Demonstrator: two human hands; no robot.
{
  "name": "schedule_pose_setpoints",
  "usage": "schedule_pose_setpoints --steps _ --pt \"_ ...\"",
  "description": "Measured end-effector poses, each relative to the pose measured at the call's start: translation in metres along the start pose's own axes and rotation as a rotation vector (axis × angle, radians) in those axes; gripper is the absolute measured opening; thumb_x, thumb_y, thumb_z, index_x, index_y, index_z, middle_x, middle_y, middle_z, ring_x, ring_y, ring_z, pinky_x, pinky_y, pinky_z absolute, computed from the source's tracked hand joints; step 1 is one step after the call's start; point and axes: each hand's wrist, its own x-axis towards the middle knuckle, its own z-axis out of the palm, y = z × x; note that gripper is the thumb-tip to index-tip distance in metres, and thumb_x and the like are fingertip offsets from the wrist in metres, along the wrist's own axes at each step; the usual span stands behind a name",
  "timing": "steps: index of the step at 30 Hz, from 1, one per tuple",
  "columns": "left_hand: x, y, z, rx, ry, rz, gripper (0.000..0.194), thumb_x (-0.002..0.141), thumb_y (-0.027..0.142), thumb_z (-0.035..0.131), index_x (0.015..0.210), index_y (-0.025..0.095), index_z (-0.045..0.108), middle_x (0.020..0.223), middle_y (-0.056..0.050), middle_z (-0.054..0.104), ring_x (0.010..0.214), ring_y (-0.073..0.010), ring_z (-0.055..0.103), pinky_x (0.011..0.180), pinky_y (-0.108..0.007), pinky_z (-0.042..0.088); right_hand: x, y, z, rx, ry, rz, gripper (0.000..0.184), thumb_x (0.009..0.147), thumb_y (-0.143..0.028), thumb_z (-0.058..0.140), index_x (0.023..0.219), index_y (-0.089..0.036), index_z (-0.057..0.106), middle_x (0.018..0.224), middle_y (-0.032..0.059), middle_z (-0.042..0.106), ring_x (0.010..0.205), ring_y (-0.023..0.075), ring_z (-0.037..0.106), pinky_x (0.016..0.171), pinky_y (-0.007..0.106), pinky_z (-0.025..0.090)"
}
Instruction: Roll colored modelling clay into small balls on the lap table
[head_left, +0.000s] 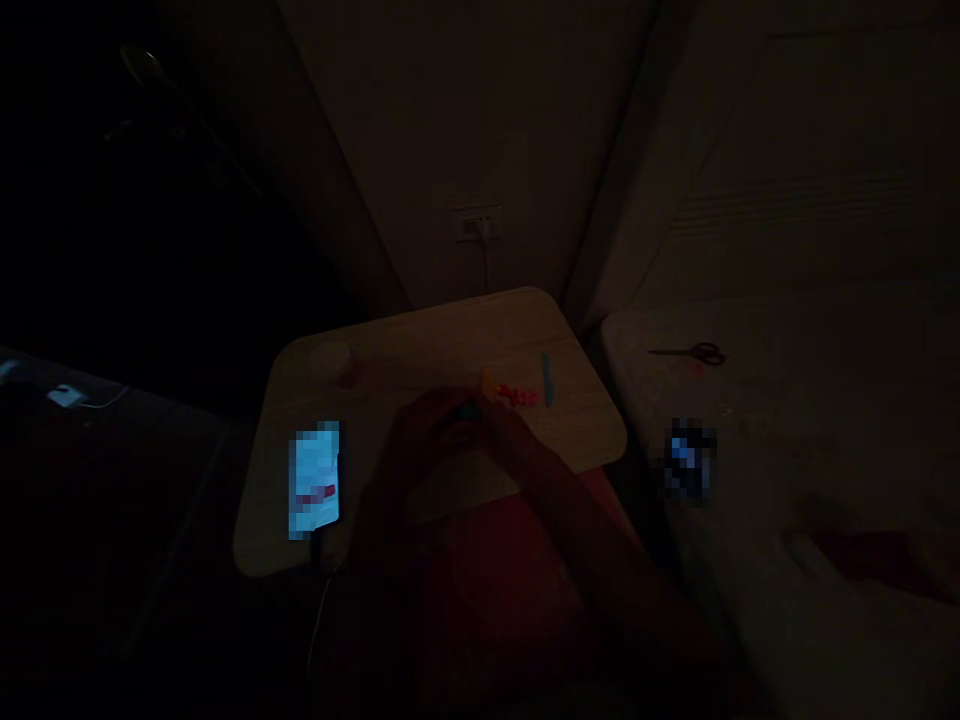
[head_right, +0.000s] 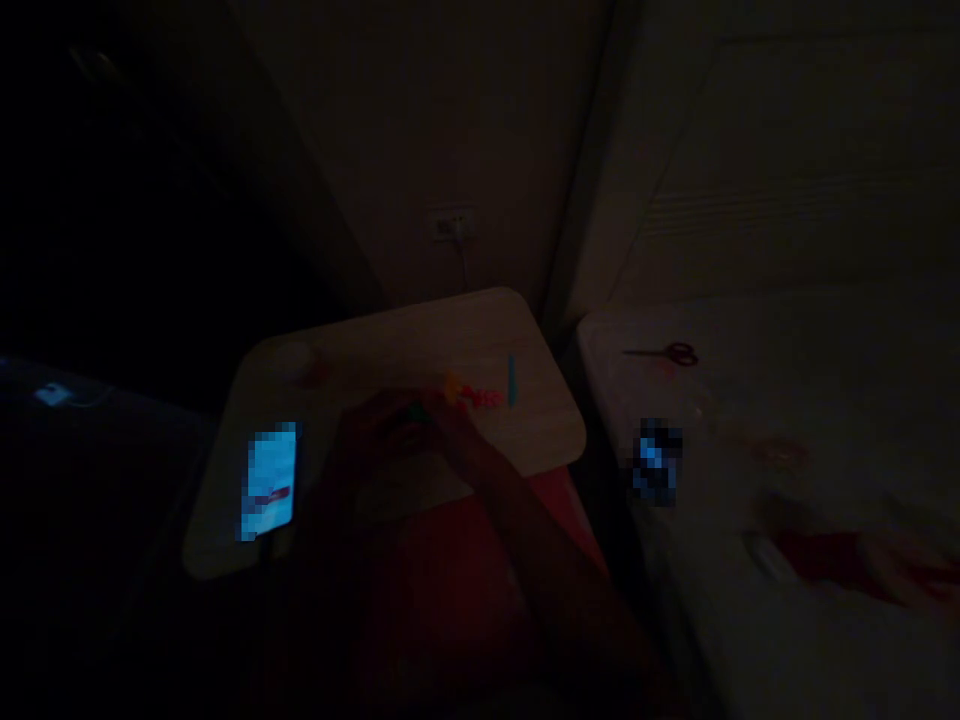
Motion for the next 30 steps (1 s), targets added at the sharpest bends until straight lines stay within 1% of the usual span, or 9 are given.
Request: schedule_pose_setpoints --steps 3,6,9,12,15,17,21,25,30 --pt "0.000 0.003 -0.005 0.070 -0.041 -0.007 0.035 0.095 0.038 0.065 0.127 0.024 0.072 0.122 -0.010 0.076 0.111 -0.0286 0.070 0.102 -0.046 0.055 0.000 0.000 0.000 -0.038 -0.035 0.015 0.059 0.093 -0.076 0.052 0.110 -0.022 0.069 0.089 0.0070 0.077 0.083 0.0225 0.076 0.074 0.037 0.064" --pt "0.000 0.007 -0.010 0.135 -0.113 -0.003 0.035 0.095 0.035 0.064 0.128 0.025 0.071 0.125 -0.009 0.075 0.113 -0.0303 0.069 0.103 -0.048 0.053 0.001 -0.002 0.001 -0.089 -0.017 0.066 0.065 0.094 -0.079 0.045 0.114 -0.022 0.070 0.093 0.0086 0.078 0.082 0.0224 0.076 0.071 0.036 0.063" --pt "0.003 0.013 -0.014 0.179 -0.167 -0.002 0.036 0.094 0.030 0.064 0.129 0.025 0.069 0.129 -0.009 0.073 0.116 -0.0311 0.068 0.105 -0.049 0.052 0.003 -0.003 0.003 -0.135 0.032 0.128 0.067 0.093 -0.079 0.047 0.117 -0.022 0.072 0.098 0.0100 0.078 0.079 0.0225 0.076 0.068 0.036 0.063" --pt "0.005 0.016 -0.015 0.194 -0.173 0.016 0.036 0.093 0.028 0.063 0.128 0.023 0.070 0.128 -0.010 0.073 0.116 -0.0316 0.067 0.106 -0.050 0.051 0.005 -0.003 0.003 -0.159 0.057 0.133 0.064 0.092 -0.078 0.052 0.115 -0.022 0.073 0.099 0.0106 0.078 0.079 0.0230 0.075 0.069 0.037 0.063" --pt "0.005 0.015 -0.014 0.197 -0.100 0.014 0.032 0.094 0.028 0.060 0.124 0.022 0.072 0.124 -0.010 0.074 0.115 -0.0315 0.066 0.106 -0.050 0.050 0.006 -0.002 0.002 -0.159 0.079 0.141 0.061 0.091 -0.076 0.055 0.113 -0.023 0.075 0.097 0.0107 0.078 0.080 0.0237 0.075 0.070 0.038 0.063" --pt "0.004 0.012 -0.011 0.195 -0.021 -0.011 0.030 0.096 0.029 0.057 0.120 0.022 0.073 0.120 -0.010 0.075 0.112 -0.0305 0.067 0.105 -0.049 0.051 0.008 -0.003 -0.001 -0.160 0.107 0.096 0.057 0.092 -0.073 0.056 0.110 -0.022 0.074 0.098 0.0103 0.078 0.083 0.0230 0.075 0.072 0.037 0.062" --pt "0.002 0.005 -0.002 0.136 0.096 -0.019 0.029 0.099 0.031 0.055 0.120 0.022 0.073 0.117 -0.009 0.076 0.107 -0.0273 0.069 0.100 -0.043 0.055 0.007 -0.009 -0.006 -0.253 0.146 -0.133 0.047 0.092 -0.066 0.062 0.102 -0.022 0.075 0.101 0.0078 0.077 0.086 0.0199 0.073 0.076 0.032 0.058" --pt "0.004 0.002 0.008 0.084 0.156 0.009 0.030 0.101 0.035 0.055 0.118 0.020 0.074 0.114 -0.010 0.077 0.104 -0.0254 0.070 0.094 -0.040 0.057 0.002 -0.016 -0.006 -0.419 0.153 -0.310 0.047 0.090 -0.065 0.063 0.096 -0.020 0.076 0.095 0.0060 0.076 0.090 0.0188 0.070 0.081 0.029 0.055" --pt "0.004 0.004 0.011 0.085 0.199 0.037 0.031 0.103 0.039 0.052 0.107 0.019 0.076 0.101 -0.009 0.077 0.091 -0.0230 0.071 0.083 -0.036 0.057 -0.002 -0.018 -0.003 -0.470 0.082 -0.323 0.051 0.091 -0.068 0.060 0.096 -0.020 0.079 0.092 0.0065 0.078 0.086 0.0191 0.072 0.079 0.030 0.055"
